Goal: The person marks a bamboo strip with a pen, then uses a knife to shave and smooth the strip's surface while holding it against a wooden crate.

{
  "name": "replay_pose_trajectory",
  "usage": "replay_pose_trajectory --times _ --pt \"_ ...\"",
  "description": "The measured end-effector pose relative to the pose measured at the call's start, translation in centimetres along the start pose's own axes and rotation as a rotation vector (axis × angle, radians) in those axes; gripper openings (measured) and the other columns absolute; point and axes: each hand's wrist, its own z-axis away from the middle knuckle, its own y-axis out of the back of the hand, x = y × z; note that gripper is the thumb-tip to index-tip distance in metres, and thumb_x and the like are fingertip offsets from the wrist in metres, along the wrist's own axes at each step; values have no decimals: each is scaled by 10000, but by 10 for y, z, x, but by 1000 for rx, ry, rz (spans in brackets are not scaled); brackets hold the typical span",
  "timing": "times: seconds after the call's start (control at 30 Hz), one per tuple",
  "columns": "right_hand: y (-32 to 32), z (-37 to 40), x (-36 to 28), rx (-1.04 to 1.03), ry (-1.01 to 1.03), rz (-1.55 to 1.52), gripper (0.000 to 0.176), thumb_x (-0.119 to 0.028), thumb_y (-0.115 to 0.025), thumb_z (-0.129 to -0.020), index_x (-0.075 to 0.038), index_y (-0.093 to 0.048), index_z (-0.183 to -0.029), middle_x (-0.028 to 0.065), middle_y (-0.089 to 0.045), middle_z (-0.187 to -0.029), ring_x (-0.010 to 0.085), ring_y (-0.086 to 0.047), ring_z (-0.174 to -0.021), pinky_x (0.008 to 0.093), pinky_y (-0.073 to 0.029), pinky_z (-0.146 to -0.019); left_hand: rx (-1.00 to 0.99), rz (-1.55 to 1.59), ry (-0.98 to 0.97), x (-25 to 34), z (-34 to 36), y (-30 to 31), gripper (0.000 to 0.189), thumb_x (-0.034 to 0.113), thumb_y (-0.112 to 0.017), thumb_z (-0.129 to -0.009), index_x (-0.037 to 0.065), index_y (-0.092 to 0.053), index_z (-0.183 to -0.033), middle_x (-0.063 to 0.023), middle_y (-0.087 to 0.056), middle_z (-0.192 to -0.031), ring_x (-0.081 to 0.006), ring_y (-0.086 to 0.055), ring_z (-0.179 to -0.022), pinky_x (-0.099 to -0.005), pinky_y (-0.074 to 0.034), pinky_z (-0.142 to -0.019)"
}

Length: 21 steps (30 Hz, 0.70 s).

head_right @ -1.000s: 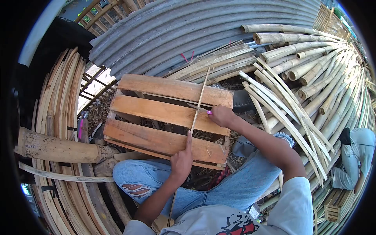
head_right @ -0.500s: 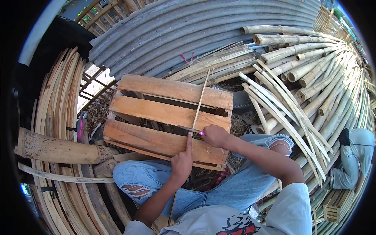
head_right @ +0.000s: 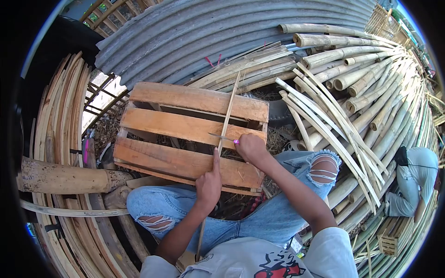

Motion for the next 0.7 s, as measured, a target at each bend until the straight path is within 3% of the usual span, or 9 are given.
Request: replay_pose_trajectory --times 0.03,0.13,0.2,0.27,0.43,0.5,0.6,0.63,0.7 --pt "4 -1 -10 -57 -134 -5 321 -261 -557 -828 12 -627 -675 228 -616 -667 375 -631 -612 442 -520 -561 -10 8 19 -1 -1 1 804 67 -563 -782 78 -142 -1467 -99 -574 -519 -257 -606 -465 -381 -488 -426" --pt "-4 6 -24 -66 -174 -10 321 -254 -558 -825 4 -623 -645 218 -612 -639 368 -628 -577 439 -515 -525 -18 22 34 -2 -2 -1 787 69 -558 -792 82 -151 -1466 -99 -570 -514 -260 -606 -464 -384 -487 -425" --pt "-13 15 -22 29 -85 4 308 -243 -566 -809 -4 -621 -623 209 -607 -612 358 -627 -551 437 -509 -493 9 1 13 -2 0 -3 782 74 -561 -792 73 -158 -1463 -96 -566 -506 -252 -606 -462 -378 -488 -425" --pt "-3 13 -16 -64 -56 40 289 -235 -575 -791 -5 -620 -623 211 -604 -610 348 -628 -544 433 -504 -478 26 -43 -6 0 1 -3 789 72 -566 -788 68 -157 -1462 -92 -564 -503 -243 -605 -459 -371 -487 -421" --pt "-24 8 3 224 101 105 257 -216 -577 -785 -25 -615 -617 198 -589 -581 333 -625 -554 430 -492 -459 64 -58 -1 1 0 -6 834 60 -590 -759 52 -143 -1463 -74 -562 -497 -212 -600 -449 -347 -484 -405" --pt "-18 16 -11 -60 -50 61 230 -209 -576 -785 -34 -621 -642 190 -585 -580 330 -619 -542 433 -491 -456 61 -105 -22 0 5 -5 861 53 -602 -743 55 -134 -1465 -67 -565 -501 -202 -597 -444 -339 -483 -400" --pt "-13 -6 31 102 -128 101 236 -220 -579 -783 -27 -624 -655 194 -597 -601 339 -634 -573 444 -508 -496 69 -138 -38 1 6 -8 855 62 -606 -746 58 -143 -1465 -71 -566 -502 -203 -596 -443 -337 -484 -403" --pt "-3 -15 34 129 -256 118 266 -237 -573 -786 -16 -626 -649 207 -611 -623 356 -651 -621 445 -526 -546 65 -132 -40 2 6 -7 853 60 -605 -748 55 -143 -1464 -71 -566 -504 -209 -596 -442 -343 -485 -406" --pt "1 -8 20 41 -177 91 289 -250 -567 -793 -4 -629 -654 217 -616 -640 365 -652 -639 453 -528 -568 84 -111 -41 0 6 -7 850 57 -603 -747 53 -145 -1464 -73 -566 -504 -213 -595 -441 -346 -485 -407"
